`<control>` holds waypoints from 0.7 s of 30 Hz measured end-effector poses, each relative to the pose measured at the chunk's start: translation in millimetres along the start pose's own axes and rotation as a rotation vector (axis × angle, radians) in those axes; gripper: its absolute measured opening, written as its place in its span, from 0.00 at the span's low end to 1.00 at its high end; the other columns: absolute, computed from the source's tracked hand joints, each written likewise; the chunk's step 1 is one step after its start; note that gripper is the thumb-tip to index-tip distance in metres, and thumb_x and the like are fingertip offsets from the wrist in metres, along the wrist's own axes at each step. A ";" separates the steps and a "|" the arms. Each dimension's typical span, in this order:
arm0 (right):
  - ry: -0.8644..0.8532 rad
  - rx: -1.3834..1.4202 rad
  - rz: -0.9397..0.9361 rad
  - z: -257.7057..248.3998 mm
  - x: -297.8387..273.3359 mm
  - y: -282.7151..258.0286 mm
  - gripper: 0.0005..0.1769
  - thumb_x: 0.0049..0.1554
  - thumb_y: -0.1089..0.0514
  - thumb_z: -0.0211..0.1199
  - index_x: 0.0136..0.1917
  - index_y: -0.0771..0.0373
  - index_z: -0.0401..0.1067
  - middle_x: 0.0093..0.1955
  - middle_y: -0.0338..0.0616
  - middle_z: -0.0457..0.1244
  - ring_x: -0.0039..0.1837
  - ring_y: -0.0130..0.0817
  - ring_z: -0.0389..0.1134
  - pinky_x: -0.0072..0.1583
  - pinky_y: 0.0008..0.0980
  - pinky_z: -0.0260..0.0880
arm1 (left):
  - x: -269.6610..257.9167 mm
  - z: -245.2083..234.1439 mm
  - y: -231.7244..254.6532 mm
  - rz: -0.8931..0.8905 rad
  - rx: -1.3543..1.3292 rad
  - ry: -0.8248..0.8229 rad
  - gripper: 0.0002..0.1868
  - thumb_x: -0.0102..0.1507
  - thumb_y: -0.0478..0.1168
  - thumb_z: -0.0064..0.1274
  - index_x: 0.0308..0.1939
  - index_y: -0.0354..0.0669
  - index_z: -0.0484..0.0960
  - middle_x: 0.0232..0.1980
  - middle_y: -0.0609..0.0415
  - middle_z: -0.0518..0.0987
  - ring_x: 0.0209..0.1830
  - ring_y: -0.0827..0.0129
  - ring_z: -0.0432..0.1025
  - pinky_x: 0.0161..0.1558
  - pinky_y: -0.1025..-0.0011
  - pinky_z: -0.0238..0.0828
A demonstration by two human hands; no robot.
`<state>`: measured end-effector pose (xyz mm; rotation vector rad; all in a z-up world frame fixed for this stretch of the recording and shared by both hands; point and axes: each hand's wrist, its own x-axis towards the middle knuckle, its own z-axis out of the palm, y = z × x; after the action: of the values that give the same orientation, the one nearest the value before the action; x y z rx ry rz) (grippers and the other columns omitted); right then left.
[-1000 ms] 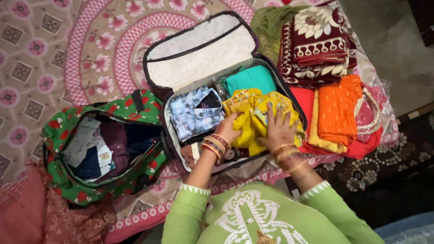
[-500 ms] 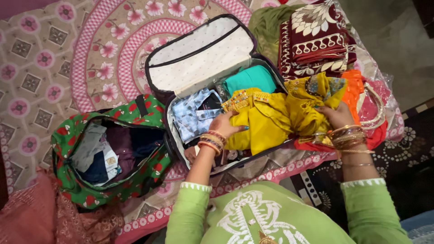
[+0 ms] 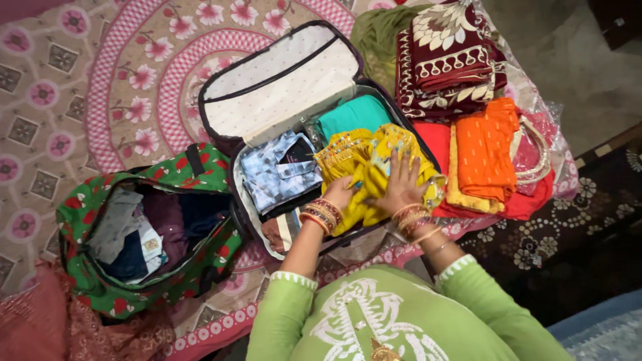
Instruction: The person folds and packs clothes including shirts, pants, and dresses into a patterned bag and a suitcase by hand while sitting on a bed.
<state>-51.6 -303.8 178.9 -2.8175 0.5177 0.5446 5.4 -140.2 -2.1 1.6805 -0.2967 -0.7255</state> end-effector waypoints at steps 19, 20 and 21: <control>0.166 1.126 -0.329 -152.2 90.3 75.6 0.25 0.53 0.69 0.60 0.65 0.65 0.72 0.59 0.47 0.70 0.58 0.38 0.74 0.56 0.35 0.78 | -142.5 19.1 87.1 0.558 0.808 -0.047 0.24 0.53 0.41 0.61 0.54 0.46 0.82 0.56 0.45 0.81 0.54 0.53 0.77 0.53 0.58 0.74; 0.306 0.878 -0.333 -154.0 91.9 54.5 0.23 0.53 0.68 0.66 0.63 0.66 0.72 0.57 0.49 0.70 0.57 0.41 0.74 0.56 0.38 0.76 | -148.6 20.6 93.3 0.554 0.810 -0.041 0.24 0.53 0.41 0.61 0.54 0.46 0.82 0.56 0.45 0.81 0.54 0.53 0.77 0.53 0.58 0.74; 0.438 0.626 -0.333 -152.4 93.3 33.4 0.21 0.53 0.67 0.71 0.60 0.67 0.72 0.55 0.51 0.70 0.57 0.44 0.74 0.56 0.41 0.74 | -155.9 23.8 102.2 0.485 0.797 -0.088 0.23 0.53 0.40 0.61 0.53 0.47 0.83 0.55 0.45 0.81 0.54 0.53 0.77 0.55 0.58 0.74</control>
<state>65.0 -404.8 274.9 -2.3198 0.2196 -0.2706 -109.9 -96.7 139.7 2.1873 -1.1256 -0.3155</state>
